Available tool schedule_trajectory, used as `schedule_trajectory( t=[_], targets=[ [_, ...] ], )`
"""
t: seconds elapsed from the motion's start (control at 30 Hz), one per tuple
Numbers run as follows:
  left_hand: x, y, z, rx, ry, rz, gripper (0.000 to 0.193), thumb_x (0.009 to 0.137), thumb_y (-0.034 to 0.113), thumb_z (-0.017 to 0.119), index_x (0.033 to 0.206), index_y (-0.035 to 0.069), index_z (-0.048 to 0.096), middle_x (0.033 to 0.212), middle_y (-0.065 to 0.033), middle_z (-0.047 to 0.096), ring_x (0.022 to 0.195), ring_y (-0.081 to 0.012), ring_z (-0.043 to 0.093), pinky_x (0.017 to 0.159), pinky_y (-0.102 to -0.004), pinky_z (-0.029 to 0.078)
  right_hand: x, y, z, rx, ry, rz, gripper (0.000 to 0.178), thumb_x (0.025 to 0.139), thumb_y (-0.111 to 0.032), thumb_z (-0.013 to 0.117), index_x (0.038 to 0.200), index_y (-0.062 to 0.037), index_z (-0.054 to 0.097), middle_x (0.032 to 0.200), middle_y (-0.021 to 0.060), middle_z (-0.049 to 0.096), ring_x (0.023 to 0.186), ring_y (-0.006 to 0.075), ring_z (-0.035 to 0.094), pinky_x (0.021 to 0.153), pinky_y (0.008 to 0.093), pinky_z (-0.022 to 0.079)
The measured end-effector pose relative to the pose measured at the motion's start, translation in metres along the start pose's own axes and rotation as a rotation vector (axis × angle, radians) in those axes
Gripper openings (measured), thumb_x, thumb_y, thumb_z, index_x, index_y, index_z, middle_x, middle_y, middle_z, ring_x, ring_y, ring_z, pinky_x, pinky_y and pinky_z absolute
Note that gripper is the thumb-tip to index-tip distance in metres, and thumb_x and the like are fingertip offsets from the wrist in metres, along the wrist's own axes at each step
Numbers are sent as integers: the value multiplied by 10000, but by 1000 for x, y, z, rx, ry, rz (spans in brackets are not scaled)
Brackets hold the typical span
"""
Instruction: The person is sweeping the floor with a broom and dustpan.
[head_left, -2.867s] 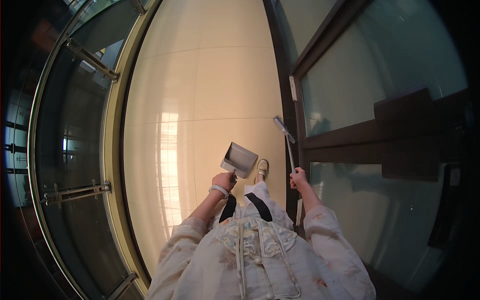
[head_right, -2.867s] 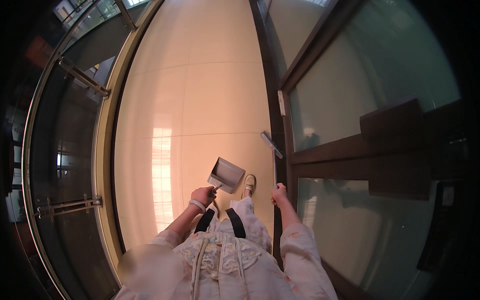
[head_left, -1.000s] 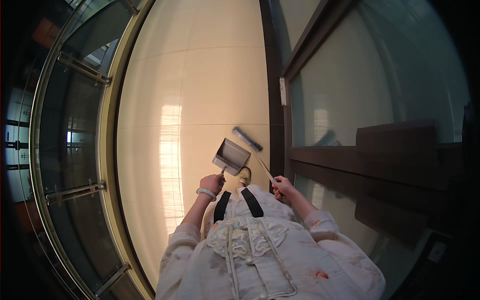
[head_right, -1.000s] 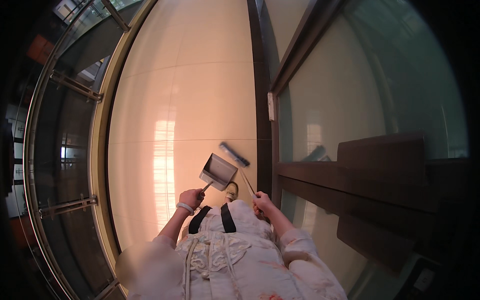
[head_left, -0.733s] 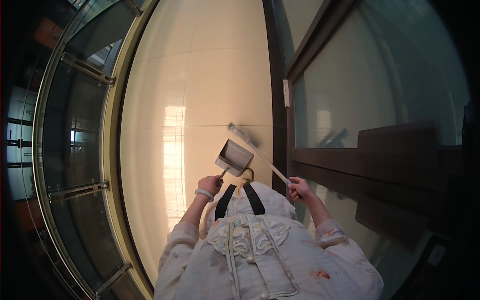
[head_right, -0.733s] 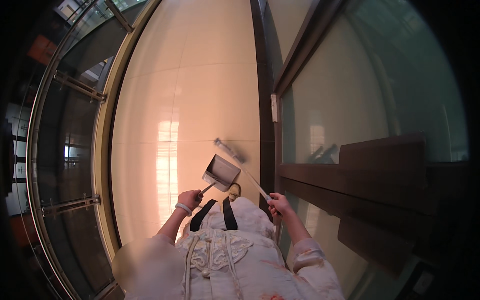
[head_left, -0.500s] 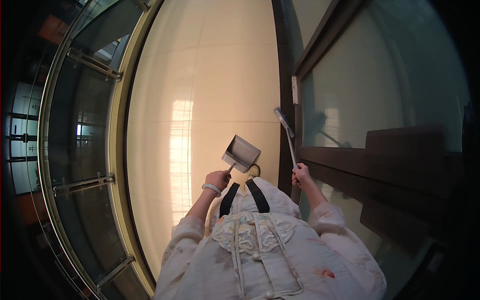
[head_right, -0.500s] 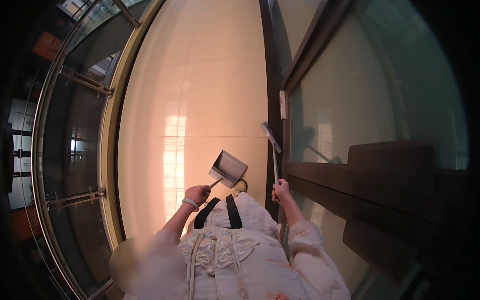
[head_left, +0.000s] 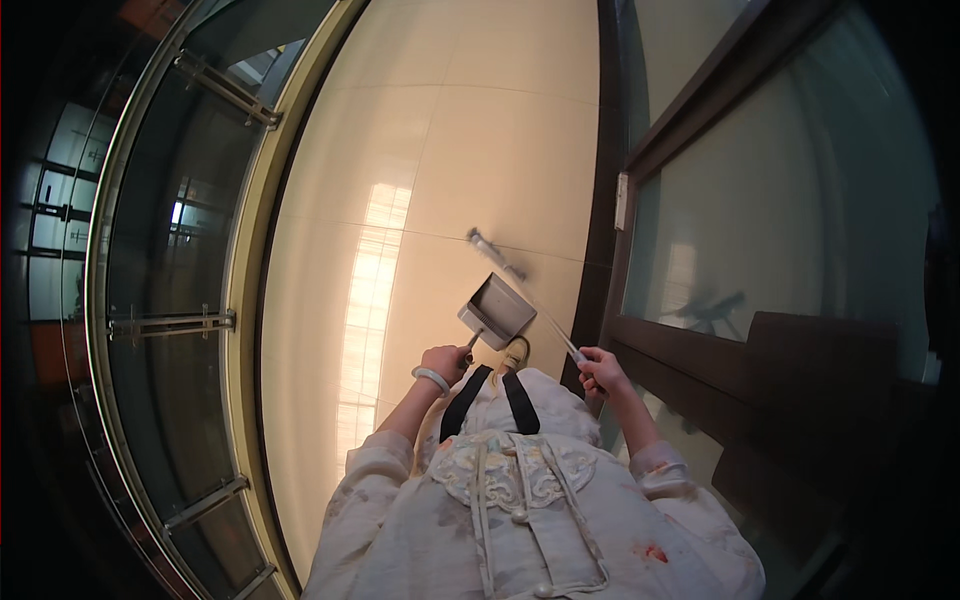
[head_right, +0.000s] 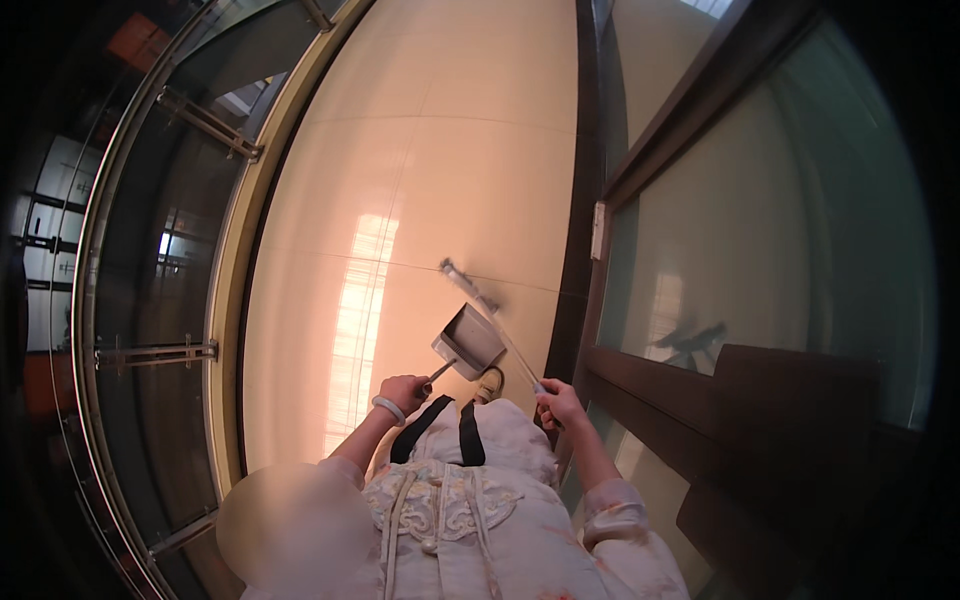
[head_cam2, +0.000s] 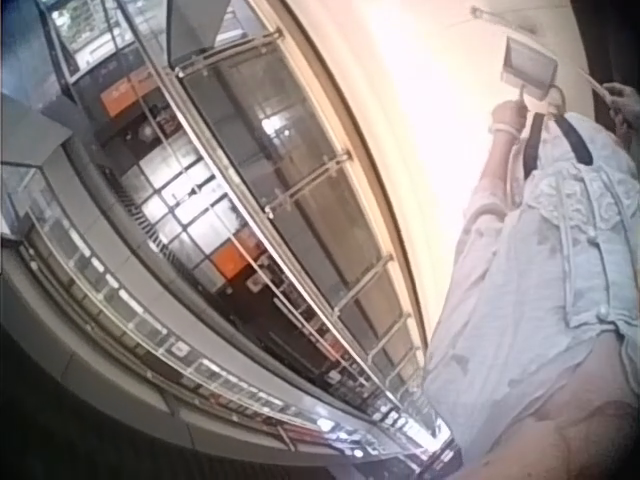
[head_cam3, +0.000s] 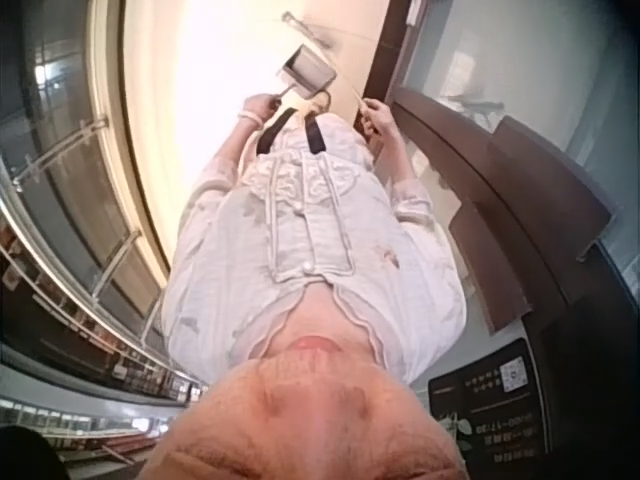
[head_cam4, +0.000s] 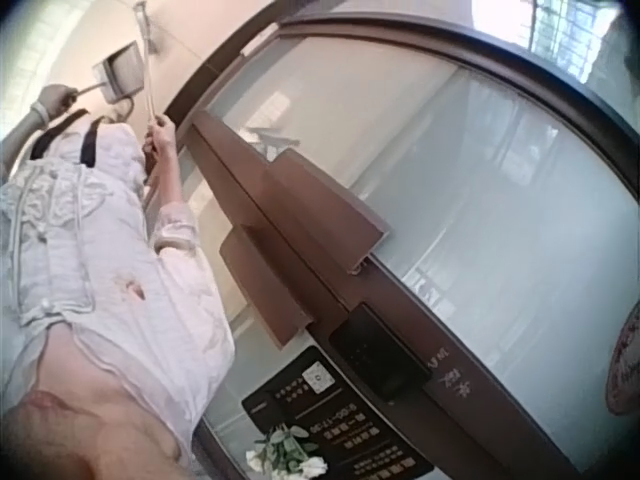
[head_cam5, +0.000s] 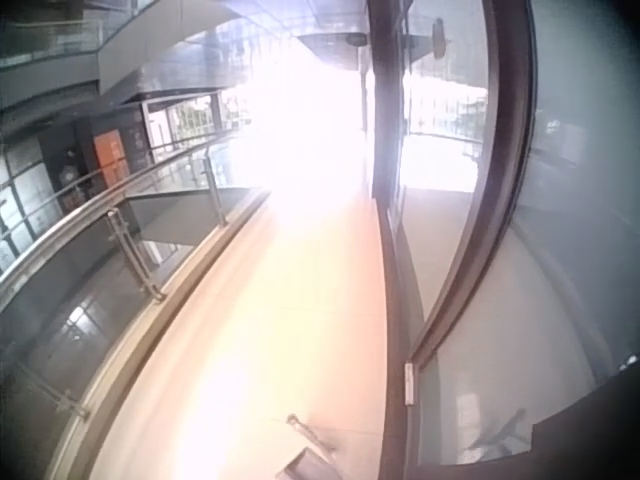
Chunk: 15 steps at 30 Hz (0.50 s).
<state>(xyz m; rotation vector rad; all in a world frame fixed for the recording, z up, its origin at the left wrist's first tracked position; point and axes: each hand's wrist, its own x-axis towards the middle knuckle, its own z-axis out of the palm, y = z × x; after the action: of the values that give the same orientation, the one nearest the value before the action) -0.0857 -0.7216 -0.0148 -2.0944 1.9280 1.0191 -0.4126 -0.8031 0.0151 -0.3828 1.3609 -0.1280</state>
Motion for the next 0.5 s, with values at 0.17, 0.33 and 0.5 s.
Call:
schedule_trajectory(
  t=[0.17,0.33,0.5],
  targets=[
    [-13,7,-7,-24,36,-117,180,738,192,581,913,217,618,808,-55,655,755,-255,632,620,-385,495,49,-61,6,-240,135,-199,416,838,-28,475,1243,-79,391,588,50,436,395,106,399,322,272,328],
    [-5,1,-1,-151,119,-230,183,744,207,581,925,217,609,808,-52,655,749,-246,632,602,-395,489,121,-61,20,-395,252,-257,273,831,-27,468,1099,-68,432,528,57,430,357,143,420,289,306,327],
    [8,-12,-15,-178,113,-210,186,725,222,594,907,198,623,801,-76,648,748,-279,624,648,-393,488,85,6,42,-710,104,-144,395,782,18,503,1168,-41,440,494,88,491,337,174,473,302,330,339]
  ],
)
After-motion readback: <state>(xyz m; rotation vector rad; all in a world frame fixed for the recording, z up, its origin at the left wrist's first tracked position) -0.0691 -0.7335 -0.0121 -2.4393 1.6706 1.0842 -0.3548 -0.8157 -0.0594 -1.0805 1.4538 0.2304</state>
